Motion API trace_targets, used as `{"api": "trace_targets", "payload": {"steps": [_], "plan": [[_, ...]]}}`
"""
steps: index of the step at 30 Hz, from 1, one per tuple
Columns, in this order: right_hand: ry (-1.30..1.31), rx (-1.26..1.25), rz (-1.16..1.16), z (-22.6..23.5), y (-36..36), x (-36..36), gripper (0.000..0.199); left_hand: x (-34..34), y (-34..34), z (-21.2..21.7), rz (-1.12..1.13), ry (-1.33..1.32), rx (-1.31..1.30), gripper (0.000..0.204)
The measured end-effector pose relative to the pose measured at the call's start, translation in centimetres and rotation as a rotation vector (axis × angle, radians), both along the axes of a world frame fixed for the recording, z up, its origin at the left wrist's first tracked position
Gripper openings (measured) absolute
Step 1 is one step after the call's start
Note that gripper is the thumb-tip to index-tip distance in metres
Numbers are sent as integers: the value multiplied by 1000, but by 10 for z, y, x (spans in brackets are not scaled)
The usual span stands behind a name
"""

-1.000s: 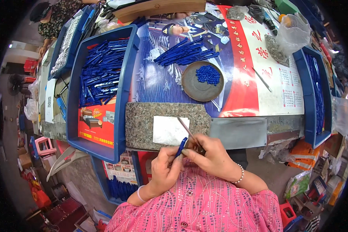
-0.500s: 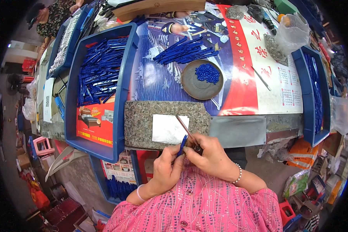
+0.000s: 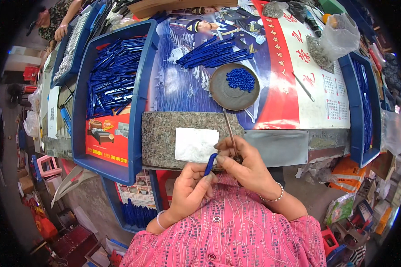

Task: Manually assemble small blue plastic components using a small tool at a workstation.

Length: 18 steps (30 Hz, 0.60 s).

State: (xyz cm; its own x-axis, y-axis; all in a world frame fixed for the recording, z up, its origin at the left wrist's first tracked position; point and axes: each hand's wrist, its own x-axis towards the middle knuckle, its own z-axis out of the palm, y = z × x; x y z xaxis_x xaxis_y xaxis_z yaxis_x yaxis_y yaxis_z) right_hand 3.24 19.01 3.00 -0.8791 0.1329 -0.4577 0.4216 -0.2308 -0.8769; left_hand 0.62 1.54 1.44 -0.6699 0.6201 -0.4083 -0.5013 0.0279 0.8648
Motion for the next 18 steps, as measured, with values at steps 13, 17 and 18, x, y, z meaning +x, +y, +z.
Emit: {"api": "trace_targets", "payload": {"steps": [13,17,18], "plan": [[88,83,131,-7,0,0,16,-4,8,-12,-54,55,-9,13],[123,183,145,-4,-4,-2,15,0,12,-15,2,47,40,14],[130,184,141,-5,-5,-4,16,0,11,-16,17,21,66,14]]}}
